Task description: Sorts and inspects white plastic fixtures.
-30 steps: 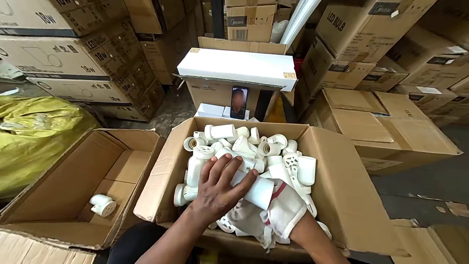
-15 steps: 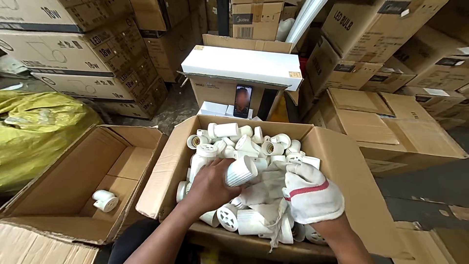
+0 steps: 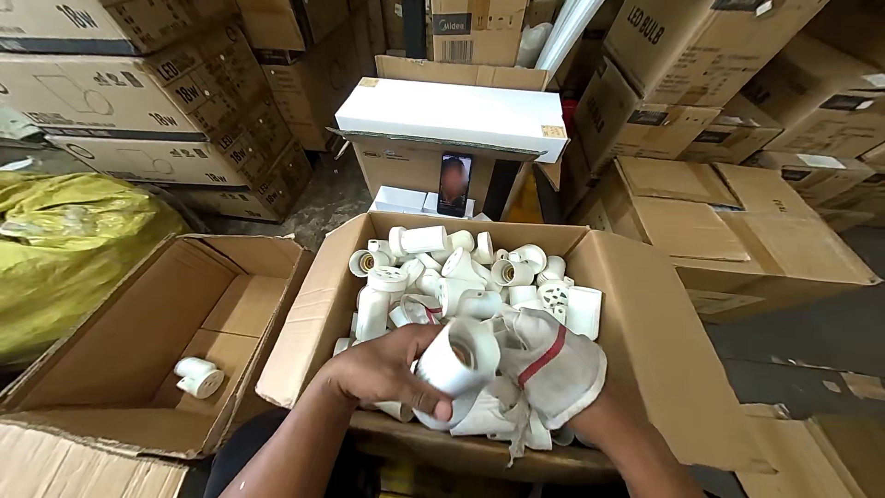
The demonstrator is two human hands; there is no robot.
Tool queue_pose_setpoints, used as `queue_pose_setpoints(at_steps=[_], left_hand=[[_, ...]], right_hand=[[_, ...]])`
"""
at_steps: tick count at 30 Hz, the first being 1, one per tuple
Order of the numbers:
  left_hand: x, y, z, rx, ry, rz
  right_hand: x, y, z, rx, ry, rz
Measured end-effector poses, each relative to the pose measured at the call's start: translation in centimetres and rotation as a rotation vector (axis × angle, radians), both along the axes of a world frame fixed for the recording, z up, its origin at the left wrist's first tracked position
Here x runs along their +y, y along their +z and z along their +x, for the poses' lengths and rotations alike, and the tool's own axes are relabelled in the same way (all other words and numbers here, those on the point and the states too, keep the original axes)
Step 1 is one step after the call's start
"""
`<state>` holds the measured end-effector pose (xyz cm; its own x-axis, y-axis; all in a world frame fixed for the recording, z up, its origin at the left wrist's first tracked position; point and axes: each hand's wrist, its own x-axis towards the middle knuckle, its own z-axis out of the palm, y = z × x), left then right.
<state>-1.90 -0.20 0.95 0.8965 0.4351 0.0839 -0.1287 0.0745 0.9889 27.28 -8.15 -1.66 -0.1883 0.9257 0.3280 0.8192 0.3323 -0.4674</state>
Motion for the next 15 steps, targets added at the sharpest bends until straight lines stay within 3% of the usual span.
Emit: queue_pose_setpoints(at_steps=[4, 9, 15], left_hand=[[-0.2, -1.3, 1.5, -0.064, 0.341, -0.254], [-1.1, -3.0, 4.5, -0.123, 0.685, -0.456], [-2.4, -4.0, 6.8, -0.052, 0.841, -0.609]], right_hand=[[-0.4, -0.7, 0.0, 0.166, 0.074, -0.198], [-1.9, -0.1, -1.8, 0.171, 0.184, -0.099], [-1.6, -2.0, -3.6, 0.080, 0.093, -0.119]])
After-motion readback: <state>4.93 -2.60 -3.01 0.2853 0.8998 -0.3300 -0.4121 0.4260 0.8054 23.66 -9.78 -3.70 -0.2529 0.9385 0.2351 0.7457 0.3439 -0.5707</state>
